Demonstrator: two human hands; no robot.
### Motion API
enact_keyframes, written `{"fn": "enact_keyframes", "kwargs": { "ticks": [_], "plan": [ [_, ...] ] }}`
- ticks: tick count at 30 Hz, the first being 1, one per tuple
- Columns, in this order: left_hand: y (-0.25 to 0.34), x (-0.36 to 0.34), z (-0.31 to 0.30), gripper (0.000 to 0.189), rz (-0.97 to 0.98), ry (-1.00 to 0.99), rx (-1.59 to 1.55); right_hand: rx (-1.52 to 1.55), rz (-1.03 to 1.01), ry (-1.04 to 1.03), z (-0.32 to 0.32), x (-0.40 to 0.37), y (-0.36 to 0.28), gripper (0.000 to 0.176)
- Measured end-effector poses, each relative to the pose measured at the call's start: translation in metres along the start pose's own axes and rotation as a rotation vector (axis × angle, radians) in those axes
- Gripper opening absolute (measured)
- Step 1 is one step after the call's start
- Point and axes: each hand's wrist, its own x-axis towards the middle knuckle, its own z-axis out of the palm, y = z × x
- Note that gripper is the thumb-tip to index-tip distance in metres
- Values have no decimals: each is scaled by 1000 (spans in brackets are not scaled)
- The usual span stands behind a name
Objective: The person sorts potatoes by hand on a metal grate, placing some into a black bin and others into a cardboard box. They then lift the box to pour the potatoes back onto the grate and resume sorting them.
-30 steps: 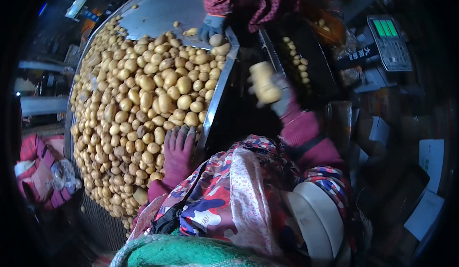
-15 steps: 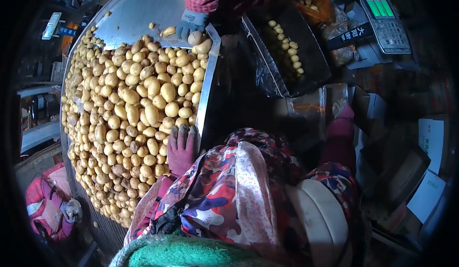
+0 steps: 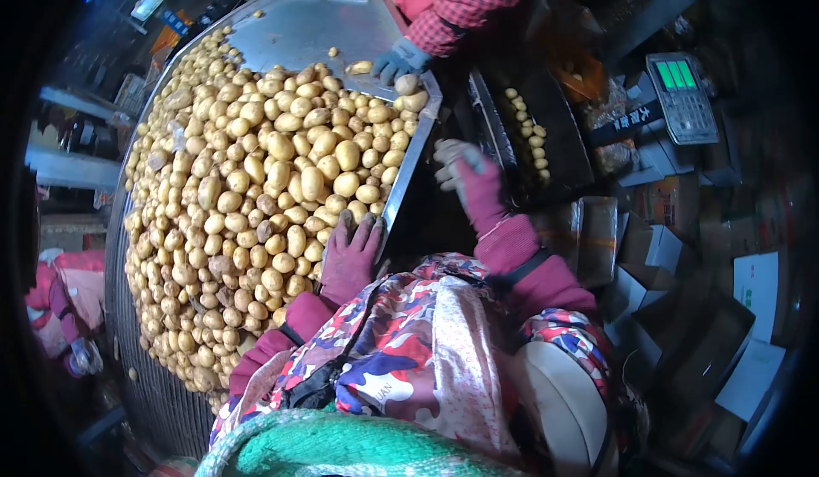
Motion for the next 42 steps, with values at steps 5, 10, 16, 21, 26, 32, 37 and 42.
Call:
{"fn": "enact_keyframes", "kwargs": {
  "ticks": [5, 10, 16, 21, 26, 32, 37, 42],
  "plan": [
    [-8, -7, 9, 67, 26, 32, 0, -119, 141, -308, 62, -24, 41, 29],
    [-10, -8, 13, 59, 56, 112, 72, -396, -118, -476, 86, 1, 39, 32],
    [-8, -3, 15, 52, 12, 96, 148, -456, -43, -714, 90, 47, 49, 34],
    [-4, -5, 18, 54, -78, 49, 64, -319, 106, -637, 80, 108, 36, 31],
    [-4, -3, 5, 61, -97, 103, -32, -617, -284, -671, 95, 149, 12, 33],
    [-3, -7, 2, 58, -143, 105, -46, -1335, -272, -888, 134, 119, 22, 72],
    [-1, -4, 3, 55, -136, 205, -43, -1032, -189, -878, 121, 126, 11, 59],
    [-2, -10, 6, 51, -124, 231, -72, -286, 552, -777, 108, 118, 1, 43]
  ]
}}
